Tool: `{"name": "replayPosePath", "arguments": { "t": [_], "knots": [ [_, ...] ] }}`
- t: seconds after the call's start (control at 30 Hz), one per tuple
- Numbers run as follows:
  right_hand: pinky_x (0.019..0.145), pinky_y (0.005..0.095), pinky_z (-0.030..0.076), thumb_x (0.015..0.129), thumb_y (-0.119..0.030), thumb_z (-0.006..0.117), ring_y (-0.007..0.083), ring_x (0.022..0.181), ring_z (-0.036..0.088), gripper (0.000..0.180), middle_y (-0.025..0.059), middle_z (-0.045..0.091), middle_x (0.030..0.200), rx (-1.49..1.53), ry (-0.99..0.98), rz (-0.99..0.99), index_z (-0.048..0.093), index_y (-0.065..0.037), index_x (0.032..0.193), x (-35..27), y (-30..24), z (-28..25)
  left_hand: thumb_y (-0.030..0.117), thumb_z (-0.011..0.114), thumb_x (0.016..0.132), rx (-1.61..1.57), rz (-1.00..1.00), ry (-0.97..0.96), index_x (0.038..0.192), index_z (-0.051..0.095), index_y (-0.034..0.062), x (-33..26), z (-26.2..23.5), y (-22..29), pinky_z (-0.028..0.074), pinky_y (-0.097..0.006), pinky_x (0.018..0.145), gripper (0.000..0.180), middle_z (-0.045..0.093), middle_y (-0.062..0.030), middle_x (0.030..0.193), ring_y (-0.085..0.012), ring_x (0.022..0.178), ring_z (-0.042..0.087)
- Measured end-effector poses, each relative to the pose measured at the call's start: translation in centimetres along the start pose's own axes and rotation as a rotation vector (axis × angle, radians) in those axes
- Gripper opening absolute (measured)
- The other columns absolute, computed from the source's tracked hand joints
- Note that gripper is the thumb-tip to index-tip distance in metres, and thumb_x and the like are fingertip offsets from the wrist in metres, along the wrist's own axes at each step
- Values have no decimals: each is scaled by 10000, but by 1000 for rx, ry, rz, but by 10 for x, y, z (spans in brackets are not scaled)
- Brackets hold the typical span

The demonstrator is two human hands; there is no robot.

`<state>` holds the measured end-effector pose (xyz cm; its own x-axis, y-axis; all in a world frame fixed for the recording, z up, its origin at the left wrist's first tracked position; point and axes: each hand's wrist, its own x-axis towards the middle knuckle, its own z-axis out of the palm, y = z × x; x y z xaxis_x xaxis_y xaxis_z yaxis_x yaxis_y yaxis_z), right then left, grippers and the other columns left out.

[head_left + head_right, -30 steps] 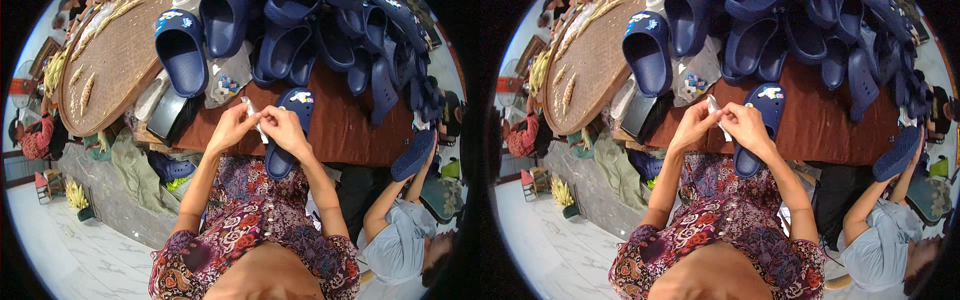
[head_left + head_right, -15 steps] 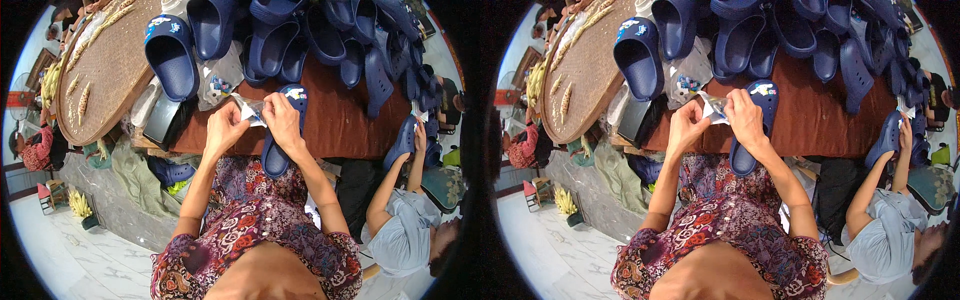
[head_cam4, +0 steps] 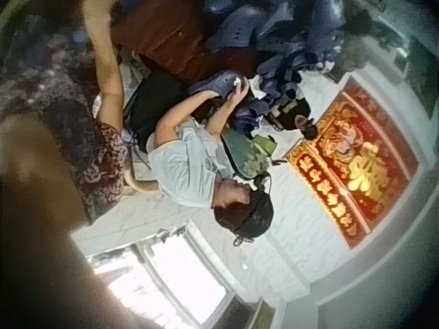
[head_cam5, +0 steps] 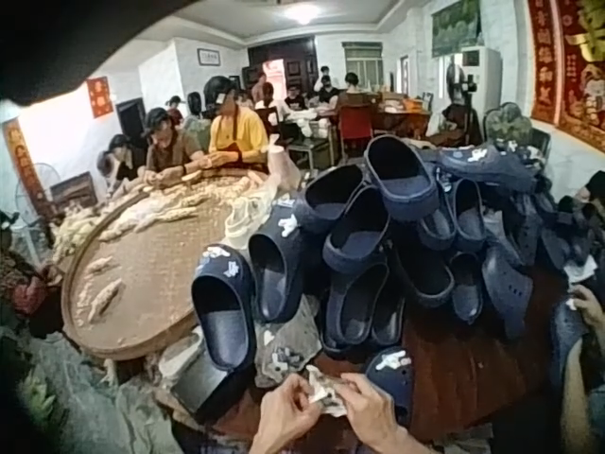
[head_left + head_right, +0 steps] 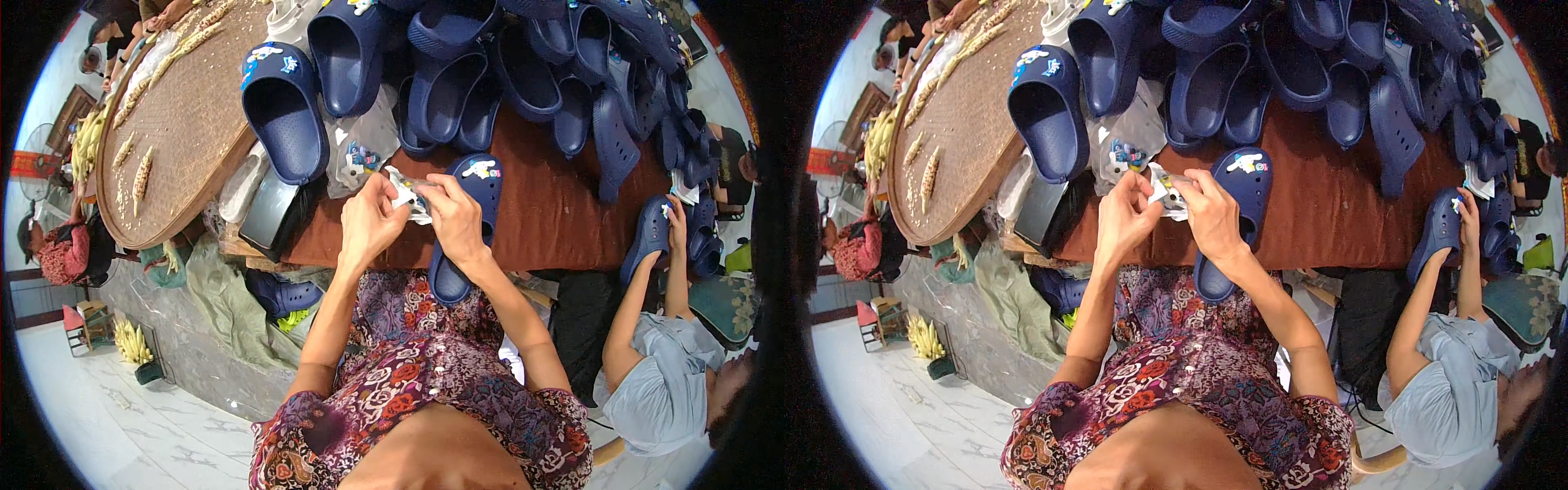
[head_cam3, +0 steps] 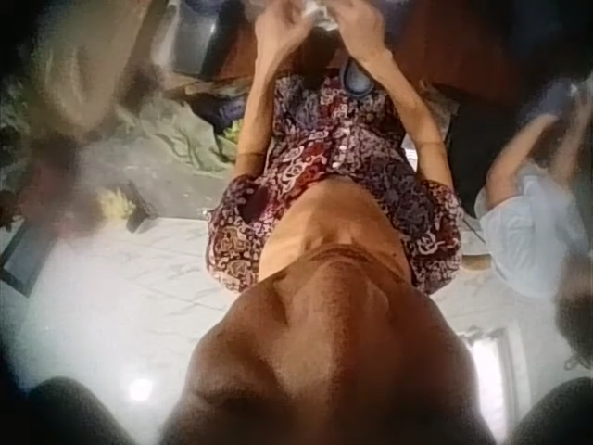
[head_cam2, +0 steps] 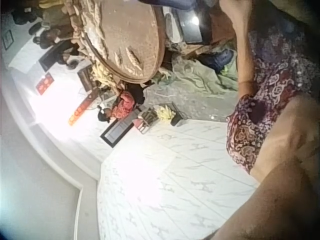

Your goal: Attaching decorative charms to the holes of blue clog-style shoes.

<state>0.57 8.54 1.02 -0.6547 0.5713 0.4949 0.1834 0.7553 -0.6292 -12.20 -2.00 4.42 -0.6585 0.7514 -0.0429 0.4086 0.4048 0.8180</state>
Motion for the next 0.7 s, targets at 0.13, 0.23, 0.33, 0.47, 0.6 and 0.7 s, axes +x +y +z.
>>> {"name": "replayPosePath", "arguments": {
  "t": [0.13,0.23,0.33,0.47,0.6,0.7],
  "knots": [
    [730,417,541,816,50,607,340,860,663,338,126,605,1038,158,-104,114,661,-67,1129,8,-8,-6,102,668,860,-195,12,-63,938,574,29,2,2,-2,427,-227,602,142,610,3,682,-51,624,531],
    [743,425,531,824,68,558,351,880,651,367,136,586,1036,176,-94,124,638,-52,1161,10,-5,-6,177,668,920,-639,66,-23,1027,590,30,3,20,-30,469,-235,677,198,637,-15,801,-71,733,573],
    [805,392,505,822,103,522,339,959,635,332,157,580,1016,297,-63,180,624,-7,1119,13,10,-3,256,572,992,-467,1,149,1173,567,-2,2,22,-43,488,-299,837,315,627,-93,1073,-137,947,590],
    [880,308,484,880,128,477,234,1031,623,312,114,597,1028,774,-107,323,587,15,1149,8,22,23,398,382,1055,-811,-180,-4,1375,450,-23,15,38,-94,416,-315,992,533,559,-147,1274,-166,1150,535],
    [997,292,452,931,83,525,143,1154,565,368,90,599,1246,1003,-222,441,509,35,1295,6,37,37,356,400,1060,-1063,-263,47,1248,556,-31,7,34,-76,436,-301,951,457,600,-95,1198,-143,1076,561],
    [982,291,461,938,61,530,136,1130,576,349,85,616,1221,919,-187,472,525,32,1286,4,37,47,326,430,1055,-955,-83,56,1203,571,-39,6,30,-72,453,-297,920,419,623,-72,1142,-128,1036,573]
  ]
}}
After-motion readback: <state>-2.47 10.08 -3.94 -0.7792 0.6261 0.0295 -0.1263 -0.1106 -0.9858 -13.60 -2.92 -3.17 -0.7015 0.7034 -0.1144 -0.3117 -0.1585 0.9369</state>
